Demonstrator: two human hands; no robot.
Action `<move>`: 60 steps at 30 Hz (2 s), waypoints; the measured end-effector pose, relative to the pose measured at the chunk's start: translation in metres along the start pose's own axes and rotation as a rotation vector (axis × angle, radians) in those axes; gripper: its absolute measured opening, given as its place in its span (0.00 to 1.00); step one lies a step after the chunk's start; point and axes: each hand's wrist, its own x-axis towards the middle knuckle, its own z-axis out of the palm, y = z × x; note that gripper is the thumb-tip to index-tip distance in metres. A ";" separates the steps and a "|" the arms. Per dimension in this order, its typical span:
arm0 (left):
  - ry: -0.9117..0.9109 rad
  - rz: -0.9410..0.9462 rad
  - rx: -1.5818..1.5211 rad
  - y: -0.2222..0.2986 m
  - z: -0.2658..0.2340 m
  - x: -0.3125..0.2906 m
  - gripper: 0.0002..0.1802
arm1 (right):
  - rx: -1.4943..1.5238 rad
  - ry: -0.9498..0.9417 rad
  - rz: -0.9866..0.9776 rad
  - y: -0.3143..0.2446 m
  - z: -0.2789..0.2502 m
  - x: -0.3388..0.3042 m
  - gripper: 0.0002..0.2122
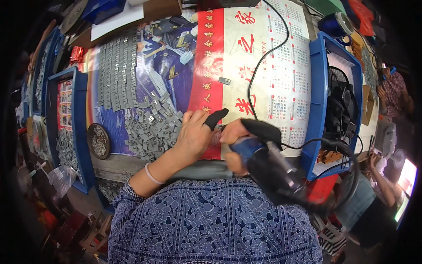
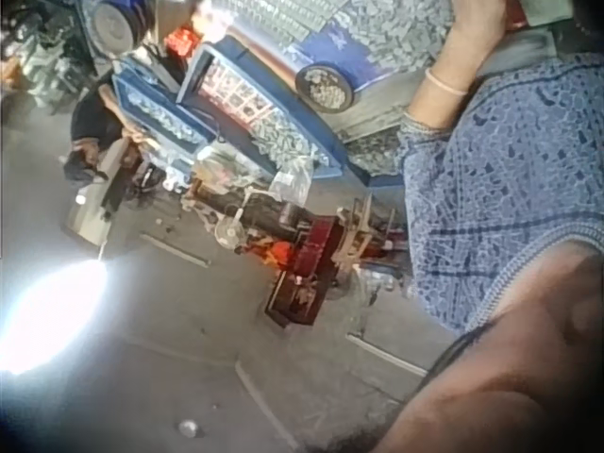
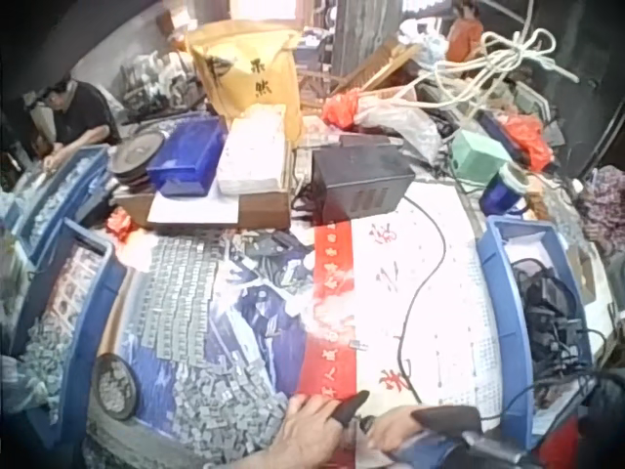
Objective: The person picks small pins from a dish by hand, inserts them into component parts, fastens them using an electric screwdriver, and organizes the assembled parts into rows on the table.
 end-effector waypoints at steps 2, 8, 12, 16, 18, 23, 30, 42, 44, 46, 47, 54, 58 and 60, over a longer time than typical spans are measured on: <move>0.009 0.041 0.046 -0.001 0.006 0.000 0.24 | 0.068 0.248 -0.271 0.012 0.009 0.005 0.21; 0.111 0.025 0.123 0.012 0.015 0.007 0.11 | 0.074 0.341 -0.416 -0.007 0.012 -0.004 0.23; 0.106 0.130 0.247 0.011 0.015 0.008 0.04 | 0.073 0.316 -0.424 -0.009 0.014 -0.014 0.23; 0.124 -0.016 0.400 0.013 0.007 -0.002 0.03 | 0.052 0.337 -0.357 -0.006 0.017 -0.024 0.21; 0.225 -0.035 0.376 0.014 0.004 -0.006 0.03 | 0.062 0.362 -0.382 -0.006 0.018 -0.027 0.21; 0.367 -0.083 0.444 0.013 -0.028 -0.033 0.06 | 0.070 0.316 -0.481 -0.005 0.018 -0.026 0.20; 0.672 -0.639 0.619 -0.042 -0.118 -0.138 0.09 | 0.050 0.320 -0.529 -0.010 0.032 -0.024 0.28; 0.683 -0.797 0.627 -0.111 -0.144 -0.189 0.08 | 0.017 0.247 -0.299 -0.023 0.045 -0.037 0.21; 0.687 -0.758 0.656 -0.115 -0.146 -0.190 0.07 | 0.042 0.218 -0.427 -0.016 0.043 -0.036 0.31; 0.671 -0.740 0.662 -0.117 -0.147 -0.190 0.08 | 0.046 0.249 -0.430 -0.017 0.045 -0.037 0.30; 0.666 -0.724 0.693 -0.121 -0.147 -0.192 0.09 | 0.037 0.227 -0.404 -0.018 0.044 -0.037 0.29; 0.624 -0.718 0.682 -0.122 -0.151 -0.190 0.09 | 0.015 0.130 -0.231 -0.020 0.035 -0.040 0.18; 0.613 -0.702 0.688 -0.125 -0.151 -0.191 0.09 | 0.001 0.150 -0.252 -0.019 0.036 -0.042 0.24; 0.607 -0.693 0.696 -0.126 -0.150 -0.190 0.09 | 0.010 0.183 -0.264 -0.018 0.036 -0.042 0.27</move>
